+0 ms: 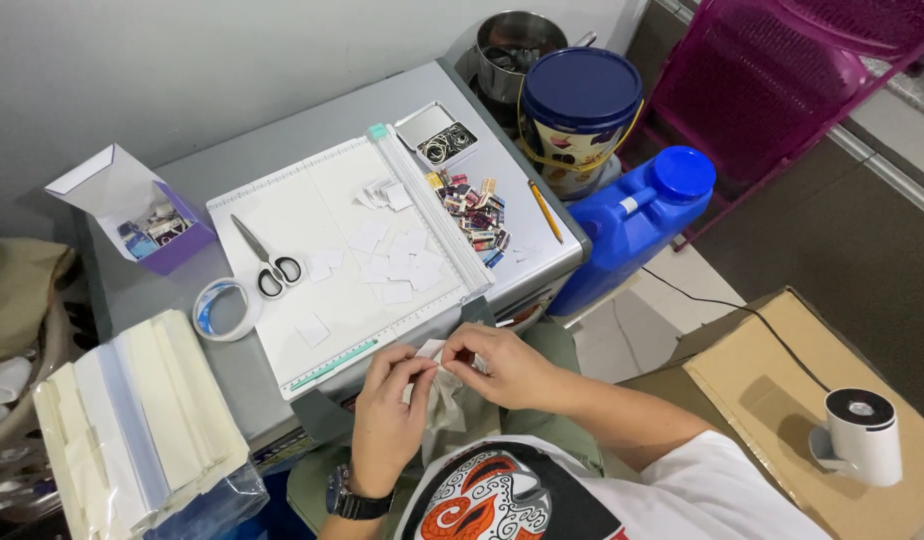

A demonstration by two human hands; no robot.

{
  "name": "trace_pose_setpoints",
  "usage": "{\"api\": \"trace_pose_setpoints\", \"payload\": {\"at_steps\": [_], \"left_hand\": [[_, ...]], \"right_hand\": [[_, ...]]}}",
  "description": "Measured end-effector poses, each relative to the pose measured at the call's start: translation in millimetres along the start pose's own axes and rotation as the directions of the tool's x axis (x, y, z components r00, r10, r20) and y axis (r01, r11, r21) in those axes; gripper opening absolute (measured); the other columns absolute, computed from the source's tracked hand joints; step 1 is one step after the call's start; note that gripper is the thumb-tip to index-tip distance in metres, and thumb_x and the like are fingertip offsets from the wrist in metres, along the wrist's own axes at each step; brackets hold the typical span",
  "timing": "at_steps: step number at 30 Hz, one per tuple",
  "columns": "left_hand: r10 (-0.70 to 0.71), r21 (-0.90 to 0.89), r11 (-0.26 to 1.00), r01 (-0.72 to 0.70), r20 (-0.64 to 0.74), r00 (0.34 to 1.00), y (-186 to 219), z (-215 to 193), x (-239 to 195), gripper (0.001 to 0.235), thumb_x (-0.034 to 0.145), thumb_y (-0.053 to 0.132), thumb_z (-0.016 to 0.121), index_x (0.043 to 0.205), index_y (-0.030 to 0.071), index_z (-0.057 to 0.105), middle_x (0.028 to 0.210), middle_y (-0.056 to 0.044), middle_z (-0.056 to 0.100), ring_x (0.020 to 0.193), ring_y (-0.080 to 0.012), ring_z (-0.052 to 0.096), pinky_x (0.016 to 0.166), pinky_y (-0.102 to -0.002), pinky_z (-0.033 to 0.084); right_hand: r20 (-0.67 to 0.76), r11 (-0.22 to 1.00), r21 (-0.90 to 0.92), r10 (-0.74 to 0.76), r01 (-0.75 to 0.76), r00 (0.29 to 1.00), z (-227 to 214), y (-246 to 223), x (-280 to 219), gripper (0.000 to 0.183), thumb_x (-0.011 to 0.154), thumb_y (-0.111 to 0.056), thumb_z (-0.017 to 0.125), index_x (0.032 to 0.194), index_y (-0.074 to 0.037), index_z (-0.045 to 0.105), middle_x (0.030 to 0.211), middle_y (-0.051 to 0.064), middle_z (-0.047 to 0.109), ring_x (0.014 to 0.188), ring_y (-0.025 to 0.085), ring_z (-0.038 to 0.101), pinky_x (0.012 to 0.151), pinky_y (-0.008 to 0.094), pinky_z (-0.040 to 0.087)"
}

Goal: The person sits on the floor and uses scissors to trim small white paper pieces, then folds and assembles them into small rectangular units. They handle multiple paper pieces one at a time, folding edges and stacking the finished units on the table.

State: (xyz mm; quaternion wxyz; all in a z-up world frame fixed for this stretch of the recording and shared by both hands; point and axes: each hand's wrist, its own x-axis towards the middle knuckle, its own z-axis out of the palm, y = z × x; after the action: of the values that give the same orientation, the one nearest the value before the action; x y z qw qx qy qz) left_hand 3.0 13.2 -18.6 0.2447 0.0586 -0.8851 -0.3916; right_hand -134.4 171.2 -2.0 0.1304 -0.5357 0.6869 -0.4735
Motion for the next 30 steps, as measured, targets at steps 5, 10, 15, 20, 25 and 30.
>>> {"api": "trace_pose_setpoints", "payload": {"at_steps": [5, 10, 15, 20, 25, 30], "left_hand": [[0.013, -0.022, 1.0, -0.013, -0.042, 0.999, 5.9, -1.0, -1.5, 0.016, 0.1, 0.016, 0.062, 0.105, 0.006, 0.073, 0.109, -0.007, 0.061, 0.107, -0.0239, 0.065, 0.092, -0.036, 0.056], [-0.106, -0.053, 0.993, 0.104, -0.042, 0.993, 7.7, -1.4, -2.8, 0.022, 0.1, 0.021, 0.058, 0.107, 0.01, 0.076, 0.111, -0.006, 0.063, 0.11, -0.0237, 0.065, 0.094, -0.037, 0.054], [-0.344, -0.241, 0.913, 0.329, -0.019, 0.939, 11.2, 0.3, -1.5, 0.018, 0.091, 0.027, 0.073, 0.095, 0.01, 0.08, 0.106, -0.003, 0.066, 0.085, -0.0148, 0.072, 0.077, -0.026, 0.064], [-0.289, -0.236, 0.934, 0.268, -0.06, 0.955, 13.4, 0.7, -1.9, 0.019, 0.091, 0.028, 0.072, 0.095, 0.011, 0.08, 0.105, -0.004, 0.067, 0.088, -0.0149, 0.073, 0.078, -0.026, 0.064], [-0.217, -0.163, 0.966, 0.198, -0.102, 0.971, 18.6, 0.6, -1.6, 0.013, 0.092, 0.024, 0.072, 0.094, 0.013, 0.079, 0.106, -0.002, 0.065, 0.083, -0.0134, 0.072, 0.08, -0.027, 0.062], [-0.203, -0.128, 0.974, 0.186, -0.136, 0.97, 23.1, 1.4, -2.5, 0.011, 0.091, 0.024, 0.074, 0.093, 0.014, 0.079, 0.105, -0.003, 0.065, 0.081, -0.0135, 0.073, 0.078, -0.027, 0.062]], "right_hand": [[0.009, 0.999, 0.003, 0.035, -0.035, 0.999, -0.9, 0.0, -1.7, 0.001, 0.101, -0.01, 0.063, 0.101, -0.01, 0.065, 0.091, 0.004, 0.065, 0.077, 0.018, 0.061, 0.071, 0.031, 0.05], [-0.023, 0.999, -0.019, 0.026, -0.026, 0.999, 1.0, 3.0, -4.5, 0.003, 0.099, -0.009, 0.066, 0.102, -0.009, 0.066, 0.092, 0.004, 0.068, 0.078, 0.018, 0.064, 0.071, 0.03, 0.052], [-0.119, 0.943, -0.167, -0.31, 0.288, 0.943, 5.3, 6.5, -7.8, 0.014, 0.098, 0.001, 0.066, 0.11, -0.002, 0.06, 0.1, 0.014, 0.066, 0.088, 0.029, 0.066, 0.079, 0.038, 0.058], [-0.14, 0.932, -0.217, -0.325, 0.292, 0.935, 5.2, 3.6, -11.1, 0.016, 0.098, -0.003, 0.07, 0.113, -0.004, 0.064, 0.103, 0.014, 0.067, 0.09, 0.028, 0.068, 0.08, 0.037, 0.059], [-0.176, 0.928, -0.242, -0.329, 0.283, 0.928, 4.6, 3.1, -10.3, 0.015, 0.097, -0.005, 0.072, 0.111, -0.003, 0.067, 0.1, 0.015, 0.067, 0.085, 0.028, 0.068, 0.078, 0.037, 0.059], [-0.189, 0.939, -0.207, -0.313, 0.274, 0.931, 3.4, -1.8, -9.7, 0.011, 0.096, -0.004, 0.072, 0.106, -0.003, 0.068, 0.096, 0.013, 0.066, 0.083, 0.027, 0.067, 0.075, 0.036, 0.057]]}}
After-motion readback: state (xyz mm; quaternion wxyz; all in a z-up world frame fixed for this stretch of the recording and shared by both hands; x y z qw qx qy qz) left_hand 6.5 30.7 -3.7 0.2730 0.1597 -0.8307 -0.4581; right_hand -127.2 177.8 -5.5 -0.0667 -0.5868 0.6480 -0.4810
